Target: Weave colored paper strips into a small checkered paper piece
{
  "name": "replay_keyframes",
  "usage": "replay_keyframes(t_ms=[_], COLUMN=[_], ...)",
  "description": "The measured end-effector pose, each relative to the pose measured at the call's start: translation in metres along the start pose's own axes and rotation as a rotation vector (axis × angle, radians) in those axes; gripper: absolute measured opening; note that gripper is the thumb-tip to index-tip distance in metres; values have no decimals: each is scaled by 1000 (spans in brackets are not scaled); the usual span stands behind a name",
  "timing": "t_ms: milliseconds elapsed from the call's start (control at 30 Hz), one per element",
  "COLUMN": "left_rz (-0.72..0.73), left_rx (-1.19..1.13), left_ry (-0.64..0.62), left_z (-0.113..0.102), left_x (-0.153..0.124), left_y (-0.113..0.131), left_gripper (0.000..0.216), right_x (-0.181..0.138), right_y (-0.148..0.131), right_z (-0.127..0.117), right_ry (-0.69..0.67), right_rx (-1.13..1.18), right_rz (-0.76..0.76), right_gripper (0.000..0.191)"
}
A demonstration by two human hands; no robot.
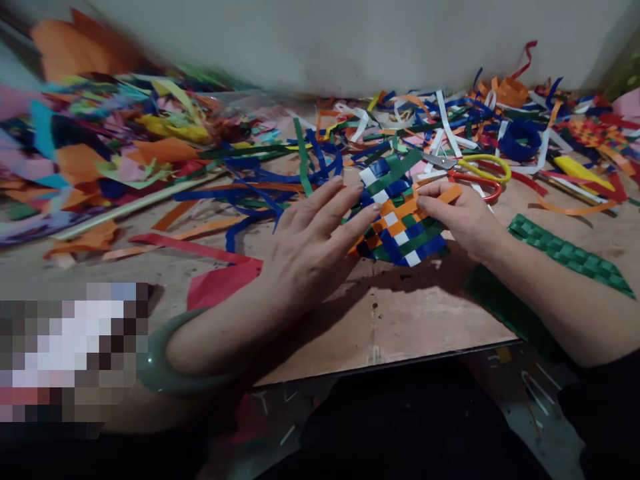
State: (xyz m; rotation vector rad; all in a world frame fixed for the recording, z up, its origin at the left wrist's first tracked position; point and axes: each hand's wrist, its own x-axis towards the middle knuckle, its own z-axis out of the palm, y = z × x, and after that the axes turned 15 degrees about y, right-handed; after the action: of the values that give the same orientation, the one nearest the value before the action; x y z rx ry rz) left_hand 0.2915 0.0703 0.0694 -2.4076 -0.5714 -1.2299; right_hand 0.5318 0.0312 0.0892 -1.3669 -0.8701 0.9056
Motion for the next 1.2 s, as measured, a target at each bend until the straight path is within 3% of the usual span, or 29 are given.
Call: replay_keyframes(t_ms=[133,333,500,600,733,933,1067,1200], left_rz=[-13,-2,-13,-65,-278,-719,-1000,-1188], left_rx=[-30,-65,-82,-212,-453,-720,-978,-1172], left_ry=[7,142,201,208,111,-37,-194,-292], left_z=[-1,-3,0,0,-4,-11,-8,-3], left_x=[1,5,4,0,1,16,19,17], left_y=[-1,-7,-10,-12,-8,3,7,11], left_gripper=[41,31,32,39,41,28,33,39], right_x=[-6,-2,11,16,15,9,4,2], right_y=[-3,-13,-6,2,4,2,0,2], right_z=[-1,-6,-11,-12,-14,-10,-8,-9], right_ry=[-99,-25,112,133,40,-196,-273,-239], right_rx=[63,135,56,28,-22,-19,6,11], right_rz=[19,-22,-67,-182,-315,-227,-192,-171], right_gripper=[35,56,37,20,35,57,48,31])
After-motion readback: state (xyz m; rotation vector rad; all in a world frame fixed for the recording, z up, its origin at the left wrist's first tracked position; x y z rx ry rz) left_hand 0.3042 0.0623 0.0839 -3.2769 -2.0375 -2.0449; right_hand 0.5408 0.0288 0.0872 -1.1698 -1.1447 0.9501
